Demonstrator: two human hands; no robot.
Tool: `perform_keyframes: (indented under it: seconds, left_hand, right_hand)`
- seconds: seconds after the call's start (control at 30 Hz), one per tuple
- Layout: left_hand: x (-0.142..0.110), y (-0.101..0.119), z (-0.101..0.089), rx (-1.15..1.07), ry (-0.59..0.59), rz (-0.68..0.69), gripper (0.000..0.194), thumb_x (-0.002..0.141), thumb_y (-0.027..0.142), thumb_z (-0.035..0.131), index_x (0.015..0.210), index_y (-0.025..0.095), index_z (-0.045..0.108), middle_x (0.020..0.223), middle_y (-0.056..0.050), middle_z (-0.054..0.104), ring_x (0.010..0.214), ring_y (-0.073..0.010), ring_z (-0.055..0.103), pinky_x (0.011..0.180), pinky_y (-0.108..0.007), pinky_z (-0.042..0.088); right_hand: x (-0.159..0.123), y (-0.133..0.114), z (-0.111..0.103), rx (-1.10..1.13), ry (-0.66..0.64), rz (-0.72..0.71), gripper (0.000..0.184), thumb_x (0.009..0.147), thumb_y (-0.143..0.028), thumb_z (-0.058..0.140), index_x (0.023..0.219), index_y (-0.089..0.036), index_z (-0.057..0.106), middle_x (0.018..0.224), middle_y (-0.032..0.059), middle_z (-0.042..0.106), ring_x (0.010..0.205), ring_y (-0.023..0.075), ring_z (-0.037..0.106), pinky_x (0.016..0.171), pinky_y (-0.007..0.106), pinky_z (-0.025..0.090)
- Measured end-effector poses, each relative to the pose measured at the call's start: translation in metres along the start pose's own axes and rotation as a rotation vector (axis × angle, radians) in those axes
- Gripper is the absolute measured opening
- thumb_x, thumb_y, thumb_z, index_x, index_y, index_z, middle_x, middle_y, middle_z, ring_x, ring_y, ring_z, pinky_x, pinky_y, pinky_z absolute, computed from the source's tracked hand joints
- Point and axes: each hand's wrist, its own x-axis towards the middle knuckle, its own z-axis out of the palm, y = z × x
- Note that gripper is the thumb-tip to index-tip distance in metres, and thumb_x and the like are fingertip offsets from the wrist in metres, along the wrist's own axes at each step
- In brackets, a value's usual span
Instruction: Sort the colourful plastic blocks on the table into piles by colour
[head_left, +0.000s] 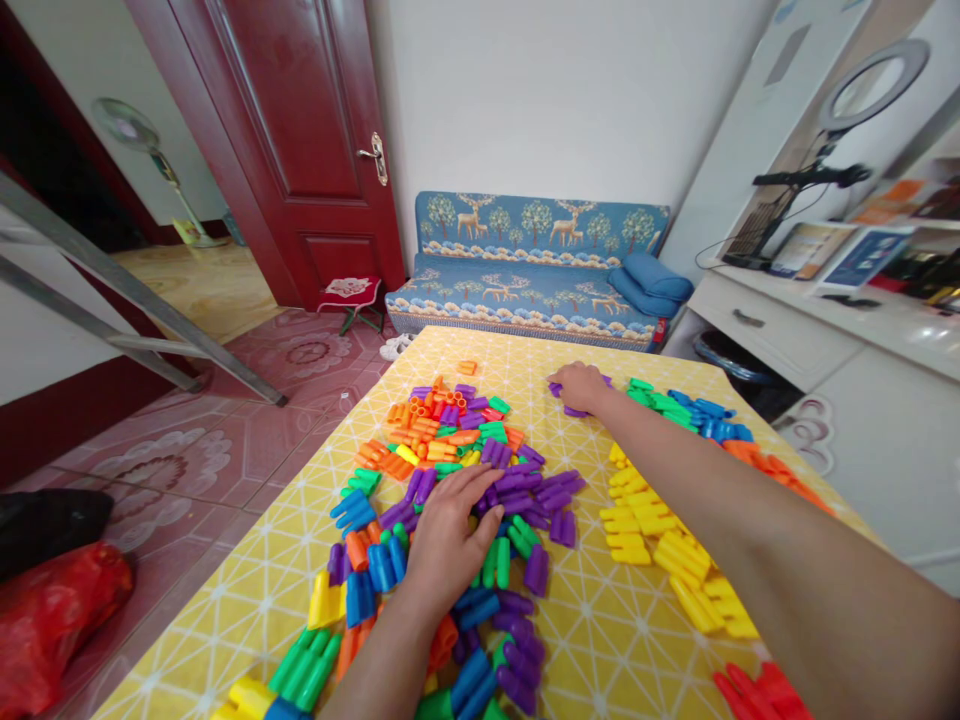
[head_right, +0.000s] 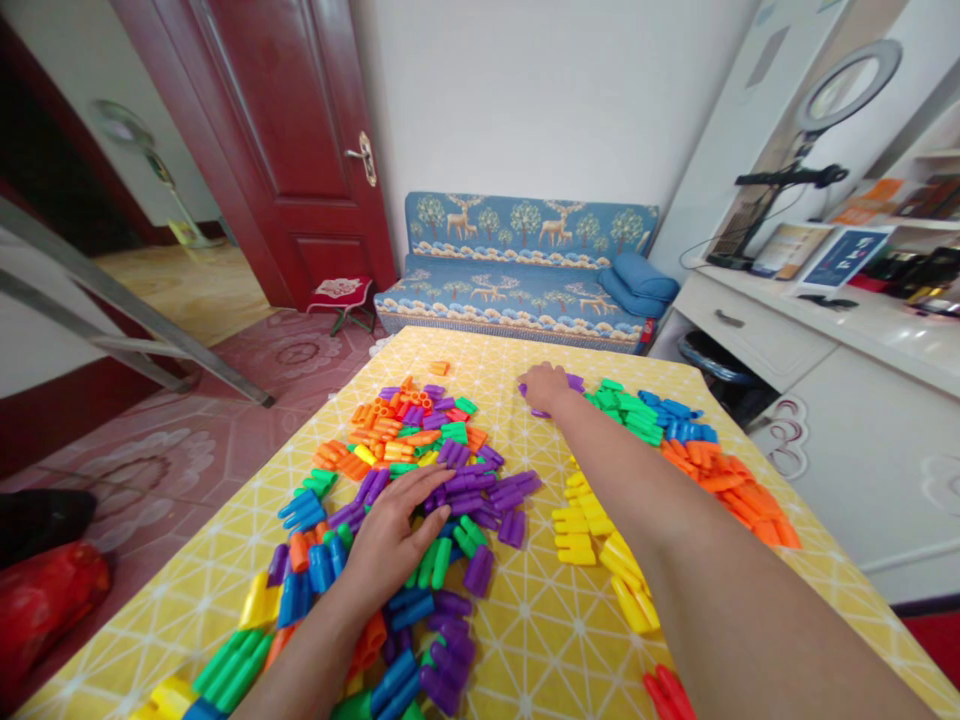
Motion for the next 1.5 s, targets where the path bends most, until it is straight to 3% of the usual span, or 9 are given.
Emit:
perform_keyframes:
  seconds: [0.2, 0.43, 0.7, 0.83, 0.93, 1.1, 1.23, 1.37, 1.5]
  left_hand:
    - [0.001, -0.001, 0.0, -0.002, 0.004, 0.011, 0.039, 0.086, 0.025, 0.058, 0.125, 0.027, 0.062, 0.132, -0.005, 0.061, 0.123, -0.0242, 0.054, 0.107, -0.045, 0.042]
    - [0.001, -0.007, 0.003, 0.003, 0.012, 0.039, 0.039, 0.088, 0.028, 0.056, 0.127, 0.025, 0.061, 0.131, -0.006, 0.062, 0.123, -0.0247, 0.054, 0.106, -0.044, 0.042]
    - [0.001, -0.014, 0.006, -0.066, 0.041, 0.058, 0.035, 0.088, 0.026, 0.056, 0.122, 0.022, 0.064, 0.125, -0.007, 0.065, 0.118, -0.0235, 0.058, 0.104, -0.041, 0.044]
    - [0.0, -0.014, 0.006, -0.083, 0.076, 0.041, 0.031, 0.085, 0.024, 0.059, 0.116, 0.021, 0.067, 0.117, -0.007, 0.068, 0.113, -0.024, 0.06, 0.1, -0.041, 0.046]
    - [0.0, -0.012, 0.005, -0.097, 0.105, 0.037, 0.032, 0.081, 0.023, 0.064, 0.112, 0.021, 0.068, 0.112, -0.007, 0.069, 0.108, -0.0238, 0.061, 0.097, -0.04, 0.047]
    - [-0.001, -0.006, 0.002, -0.141, 0.255, 0.004, 0.029, 0.078, 0.021, 0.064, 0.106, 0.019, 0.07, 0.106, -0.007, 0.066, 0.102, -0.0228, 0.061, 0.094, -0.039, 0.048]
    - [-0.002, -0.004, 0.0, -0.157, 0.275, 0.017, 0.028, 0.078, 0.017, 0.059, 0.103, 0.018, 0.071, 0.103, -0.007, 0.063, 0.102, -0.0224, 0.06, 0.092, -0.038, 0.048]
    - [-0.002, -0.005, 0.001, -0.149, 0.233, 0.022, 0.026, 0.078, 0.017, 0.058, 0.099, 0.02, 0.073, 0.107, -0.007, 0.062, 0.104, -0.0224, 0.059, 0.094, -0.038, 0.047]
    - [-0.001, -0.007, 0.002, -0.13, 0.22, 0.014, 0.025, 0.077, 0.018, 0.058, 0.097, 0.021, 0.073, 0.109, -0.007, 0.063, 0.104, -0.0235, 0.06, 0.095, -0.041, 0.047]
  right_hand:
    - [-0.025, -0.011, -0.004, 0.168, 0.111, 0.039, 0.038, 0.08, -0.009, 0.057, 0.114, -0.022, 0.069, 0.123, 0.0107, 0.063, 0.12, 0.0285, 0.051, 0.101, 0.04, 0.038]
    - [-0.09, -0.076, -0.005, 0.41, 0.215, 0.08, 0.039, 0.086, -0.015, 0.05, 0.122, -0.02, 0.063, 0.123, 0.0035, 0.065, 0.113, 0.016, 0.059, 0.097, 0.027, 0.045]
    - [-0.185, -0.117, 0.028, 0.633, 0.442, 0.194, 0.048, 0.075, -0.007, 0.054, 0.121, -0.014, 0.063, 0.125, 0.0141, 0.059, 0.121, 0.0274, 0.051, 0.106, 0.041, 0.04]
    - [-0.198, -0.122, 0.049, 0.613, 0.519, 0.309, 0.054, 0.077, -0.013, 0.055, 0.131, -0.009, 0.055, 0.138, 0.0212, 0.046, 0.132, 0.0346, 0.039, 0.109, 0.051, 0.033]
    - [-0.199, -0.122, 0.063, 0.666, 0.564, 0.33, 0.054, 0.077, -0.015, 0.056, 0.131, -0.006, 0.054, 0.137, 0.0233, 0.047, 0.131, 0.0351, 0.04, 0.109, 0.052, 0.032]
    - [-0.208, -0.126, 0.057, 0.78, 0.734, 0.216, 0.026, 0.08, -0.025, 0.059, 0.104, -0.017, 0.067, 0.116, 0.012, 0.06, 0.115, 0.027, 0.051, 0.102, 0.044, 0.039]
    - [-0.221, -0.136, 0.036, 0.718, 0.586, 0.111, 0.011, 0.078, -0.027, 0.063, 0.087, -0.023, 0.068, 0.092, 0.0045, 0.064, 0.096, 0.0233, 0.056, 0.087, 0.038, 0.042]
    - [-0.224, -0.147, 0.029, 0.626, 0.405, 0.105, 0.027, 0.066, -0.015, 0.063, 0.091, -0.023, 0.066, 0.092, 0.0041, 0.064, 0.094, 0.0241, 0.055, 0.081, 0.036, 0.039]
    - [-0.222, -0.152, 0.034, 0.596, 0.398, 0.073, 0.032, 0.064, -0.013, 0.061, 0.094, -0.023, 0.067, 0.094, 0.0047, 0.064, 0.096, 0.0253, 0.053, 0.084, 0.038, 0.038]
